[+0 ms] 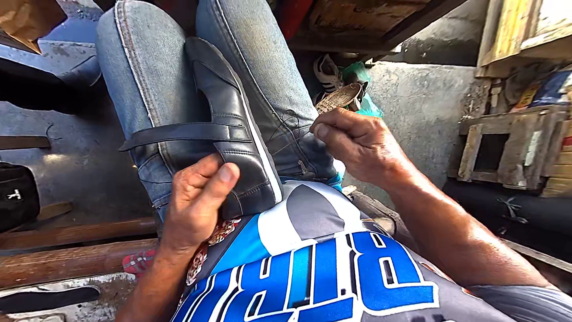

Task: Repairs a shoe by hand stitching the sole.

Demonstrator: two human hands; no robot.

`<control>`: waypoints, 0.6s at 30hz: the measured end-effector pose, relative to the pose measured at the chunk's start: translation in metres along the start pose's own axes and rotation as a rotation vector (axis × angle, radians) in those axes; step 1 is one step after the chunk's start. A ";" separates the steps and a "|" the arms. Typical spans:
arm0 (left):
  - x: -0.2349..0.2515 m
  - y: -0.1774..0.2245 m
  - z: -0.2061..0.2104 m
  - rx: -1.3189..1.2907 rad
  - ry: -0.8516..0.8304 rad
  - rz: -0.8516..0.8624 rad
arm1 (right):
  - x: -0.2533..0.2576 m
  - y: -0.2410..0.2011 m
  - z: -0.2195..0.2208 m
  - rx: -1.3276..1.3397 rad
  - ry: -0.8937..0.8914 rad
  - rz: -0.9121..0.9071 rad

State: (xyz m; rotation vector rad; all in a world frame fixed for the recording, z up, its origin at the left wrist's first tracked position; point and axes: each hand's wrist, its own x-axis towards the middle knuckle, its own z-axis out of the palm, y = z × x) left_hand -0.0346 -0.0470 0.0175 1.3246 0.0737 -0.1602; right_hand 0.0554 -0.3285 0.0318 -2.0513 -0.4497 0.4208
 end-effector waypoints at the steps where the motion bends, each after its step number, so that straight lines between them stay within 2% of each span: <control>1: -0.002 0.001 -0.004 -0.094 0.010 -0.052 | 0.000 -0.003 -0.004 0.093 -0.054 -0.014; 3: -0.004 0.003 -0.011 -0.230 0.022 -0.127 | 0.000 -0.006 -0.008 0.308 -0.155 -0.010; 4: -0.003 0.002 -0.014 -0.210 0.002 -0.139 | 0.000 -0.007 -0.007 0.415 -0.201 0.003; 8: 0.000 0.001 -0.019 0.144 -0.055 0.001 | 0.003 -0.007 0.003 0.715 -0.375 0.027; 10: -0.001 0.008 -0.021 0.401 -0.072 0.089 | 0.006 -0.008 0.008 0.747 -0.428 0.014; 12: -0.006 0.012 -0.027 0.549 -0.127 0.132 | 0.011 -0.011 0.013 0.717 -0.456 -0.025; 15: -0.011 0.017 -0.032 0.626 -0.160 0.129 | 0.019 -0.015 0.020 0.701 -0.495 -0.090; 18: -0.016 0.017 -0.032 0.644 -0.125 0.121 | 0.026 -0.022 0.026 0.758 -0.567 -0.198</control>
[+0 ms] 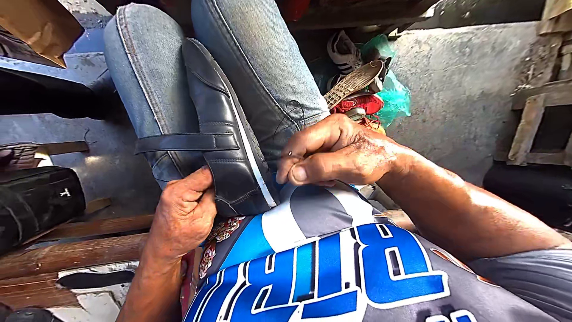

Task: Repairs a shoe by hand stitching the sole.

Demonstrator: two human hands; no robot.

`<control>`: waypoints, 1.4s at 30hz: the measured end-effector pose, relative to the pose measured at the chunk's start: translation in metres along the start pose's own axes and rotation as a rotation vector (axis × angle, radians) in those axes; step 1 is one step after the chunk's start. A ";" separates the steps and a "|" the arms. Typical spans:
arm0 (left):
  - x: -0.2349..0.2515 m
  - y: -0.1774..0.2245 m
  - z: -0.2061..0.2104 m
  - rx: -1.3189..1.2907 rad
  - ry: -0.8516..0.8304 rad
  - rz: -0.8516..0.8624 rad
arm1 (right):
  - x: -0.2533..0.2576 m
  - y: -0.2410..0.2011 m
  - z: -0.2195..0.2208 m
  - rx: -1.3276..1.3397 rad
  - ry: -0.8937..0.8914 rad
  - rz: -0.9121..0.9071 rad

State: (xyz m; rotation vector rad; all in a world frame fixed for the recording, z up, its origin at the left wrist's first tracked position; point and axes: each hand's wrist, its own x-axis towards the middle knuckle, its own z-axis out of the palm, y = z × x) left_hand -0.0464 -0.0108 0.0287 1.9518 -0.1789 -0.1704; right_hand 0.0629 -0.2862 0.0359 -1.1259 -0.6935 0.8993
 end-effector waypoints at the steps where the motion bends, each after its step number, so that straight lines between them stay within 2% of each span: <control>1: -0.001 0.000 0.000 0.018 0.015 -0.002 | 0.002 -0.001 0.000 -0.021 -0.060 -0.014; 3: -0.004 0.001 0.000 0.103 0.056 0.001 | 0.003 -0.004 -0.004 -0.106 -0.165 0.001; 5: -0.007 0.001 0.000 0.219 0.081 -0.009 | -0.001 -0.011 -0.013 -0.304 -0.236 0.083; 8: -0.010 0.004 -0.001 0.333 0.083 -0.033 | -0.011 -0.025 -0.024 -0.701 -0.236 0.327; 10: -0.011 0.005 -0.002 0.356 0.080 -0.042 | -0.016 -0.028 -0.025 -0.797 -0.182 0.384; 14: -0.008 0.005 -0.003 0.331 0.064 -0.044 | -0.010 -0.021 -0.018 -0.659 0.085 0.197; 17: -0.008 0.004 -0.003 0.287 0.056 -0.036 | 0.002 -0.007 -0.008 -0.717 0.189 0.106; 23: -0.008 0.003 -0.003 0.264 0.055 -0.023 | 0.022 0.002 0.004 -0.921 0.125 0.164; 26: -0.008 0.001 -0.003 0.244 0.060 -0.012 | 0.024 -0.003 0.003 -0.913 0.096 0.164; 29: -0.007 0.001 -0.004 0.236 0.057 -0.009 | 0.021 -0.013 0.004 -0.892 0.114 0.237; 32: -0.007 0.002 -0.005 0.248 0.055 -0.001 | 0.015 -0.021 0.007 -0.959 0.064 0.251; 34: -0.007 0.002 -0.005 0.249 0.056 0.003 | 0.013 -0.020 0.010 -1.023 0.008 0.226; 37: -0.007 0.002 -0.006 0.245 0.059 0.005 | 0.013 -0.011 0.014 -0.981 0.031 0.184; 42: -0.008 0.001 -0.006 0.243 0.077 0.029 | 0.013 0.001 0.024 -0.892 0.110 -0.040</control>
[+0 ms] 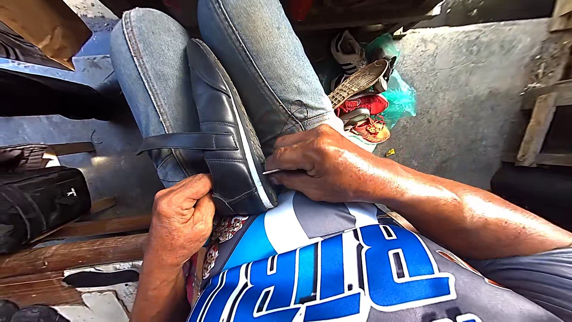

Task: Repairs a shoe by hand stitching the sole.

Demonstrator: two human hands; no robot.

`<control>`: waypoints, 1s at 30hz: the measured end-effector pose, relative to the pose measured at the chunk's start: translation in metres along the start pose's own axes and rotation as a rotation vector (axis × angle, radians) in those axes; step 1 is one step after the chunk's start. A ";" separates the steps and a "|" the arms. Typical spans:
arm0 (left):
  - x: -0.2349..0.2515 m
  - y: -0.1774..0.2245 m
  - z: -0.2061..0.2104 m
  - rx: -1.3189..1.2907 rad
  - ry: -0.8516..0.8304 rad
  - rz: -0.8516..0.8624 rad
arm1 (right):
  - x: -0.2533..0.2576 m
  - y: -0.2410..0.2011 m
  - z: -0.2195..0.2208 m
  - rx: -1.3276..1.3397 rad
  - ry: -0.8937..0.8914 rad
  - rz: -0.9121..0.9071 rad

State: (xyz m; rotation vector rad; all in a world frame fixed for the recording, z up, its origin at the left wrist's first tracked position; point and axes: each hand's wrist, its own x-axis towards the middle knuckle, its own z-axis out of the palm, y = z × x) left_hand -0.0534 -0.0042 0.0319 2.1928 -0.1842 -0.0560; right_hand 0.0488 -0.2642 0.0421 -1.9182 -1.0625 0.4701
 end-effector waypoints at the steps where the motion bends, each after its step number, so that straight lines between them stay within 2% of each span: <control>1: 0.000 0.000 0.001 0.000 0.005 0.006 | 0.001 0.000 0.000 0.020 0.010 -0.021; 4: 0.000 -0.001 0.001 -0.019 0.004 0.019 | 0.003 0.002 0.001 0.075 -0.010 0.009; 7: -0.001 -0.001 0.001 -0.041 0.005 0.018 | 0.000 0.001 -0.004 0.245 -0.135 0.104; 9: -0.002 -0.001 0.001 -0.052 0.007 0.008 | -0.007 -0.001 -0.017 0.574 -0.222 0.158; 11: -0.003 0.001 -0.003 -0.074 -0.002 -0.020 | -0.020 0.003 -0.034 0.911 -0.253 0.123; 13: -0.002 0.002 -0.007 -0.061 -0.008 -0.051 | -0.037 0.007 -0.058 1.081 -0.196 0.069; 15: -0.001 0.002 -0.009 0.000 -0.020 -0.075 | -0.054 0.010 -0.083 1.132 -0.057 0.042; 18: 0.003 0.002 -0.012 0.103 -0.035 -0.093 | -0.087 0.035 -0.116 0.956 0.170 0.134; 20: 0.006 0.002 -0.013 0.146 -0.029 -0.101 | -0.102 0.055 -0.126 0.572 0.301 0.308; 22: 0.008 0.001 -0.012 0.164 -0.018 -0.103 | -0.093 0.057 -0.117 0.093 0.363 0.451; 23: 0.009 0.001 -0.011 0.171 -0.011 -0.098 | -0.082 0.048 -0.104 -0.010 0.346 0.471; 26: 0.015 0.006 -0.003 0.255 0.024 -0.061 | -0.033 0.006 -0.039 0.041 0.267 0.432; 28: 0.014 0.009 -0.004 0.385 0.053 -0.027 | -0.006 -0.013 0.001 -0.016 0.115 0.405; 30: 0.004 -0.004 -0.027 0.516 0.100 -0.076 | 0.008 -0.016 0.015 -0.092 -0.060 0.413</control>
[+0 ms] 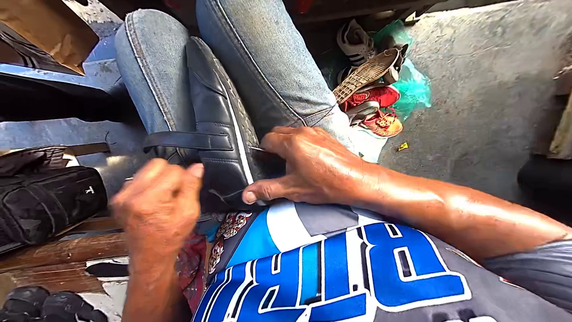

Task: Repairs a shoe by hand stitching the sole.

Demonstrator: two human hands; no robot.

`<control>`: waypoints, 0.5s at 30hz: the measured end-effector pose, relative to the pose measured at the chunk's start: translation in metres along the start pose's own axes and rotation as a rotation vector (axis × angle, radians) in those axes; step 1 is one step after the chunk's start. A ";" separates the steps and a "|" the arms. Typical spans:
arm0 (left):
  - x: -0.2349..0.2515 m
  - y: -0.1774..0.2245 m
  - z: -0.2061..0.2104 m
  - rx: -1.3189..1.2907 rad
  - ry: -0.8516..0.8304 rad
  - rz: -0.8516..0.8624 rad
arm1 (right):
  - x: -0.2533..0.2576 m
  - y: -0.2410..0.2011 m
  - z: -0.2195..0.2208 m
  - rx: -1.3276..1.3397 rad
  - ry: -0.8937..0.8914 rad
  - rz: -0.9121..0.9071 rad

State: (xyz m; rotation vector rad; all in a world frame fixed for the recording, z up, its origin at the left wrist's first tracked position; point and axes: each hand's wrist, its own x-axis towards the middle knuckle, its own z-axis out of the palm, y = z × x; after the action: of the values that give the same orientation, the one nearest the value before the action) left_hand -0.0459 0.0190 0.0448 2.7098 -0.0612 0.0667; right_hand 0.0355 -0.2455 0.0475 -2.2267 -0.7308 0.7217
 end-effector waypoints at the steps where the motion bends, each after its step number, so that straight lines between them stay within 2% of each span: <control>1: -0.005 -0.023 -0.011 0.058 0.027 -0.065 | 0.003 -0.001 0.001 -0.019 -0.041 0.008; 3: -0.014 -0.065 -0.029 0.120 0.096 -0.192 | 0.006 0.001 0.000 -0.020 -0.086 0.008; 5: -0.017 -0.079 -0.031 0.039 0.152 -0.209 | 0.009 0.001 -0.002 0.032 -0.114 0.001; 7: -0.015 -0.072 -0.026 -0.292 0.217 -0.171 | 0.011 0.002 -0.001 0.097 -0.110 -0.021; 11: 0.003 -0.038 -0.017 -1.355 0.125 -0.080 | 0.012 0.007 0.001 0.272 -0.090 -0.064; 13: 0.008 -0.021 -0.012 -1.598 0.061 -0.115 | 0.013 0.008 0.001 0.346 -0.093 -0.069; 15: 0.011 -0.018 -0.013 -1.608 0.037 -0.229 | 0.015 0.010 0.002 0.395 -0.093 -0.071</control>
State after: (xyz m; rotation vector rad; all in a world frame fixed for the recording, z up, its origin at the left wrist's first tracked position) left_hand -0.0340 0.0406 0.0492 1.0945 0.1494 -0.0105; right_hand 0.0475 -0.2404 0.0346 -1.8116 -0.6447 0.8575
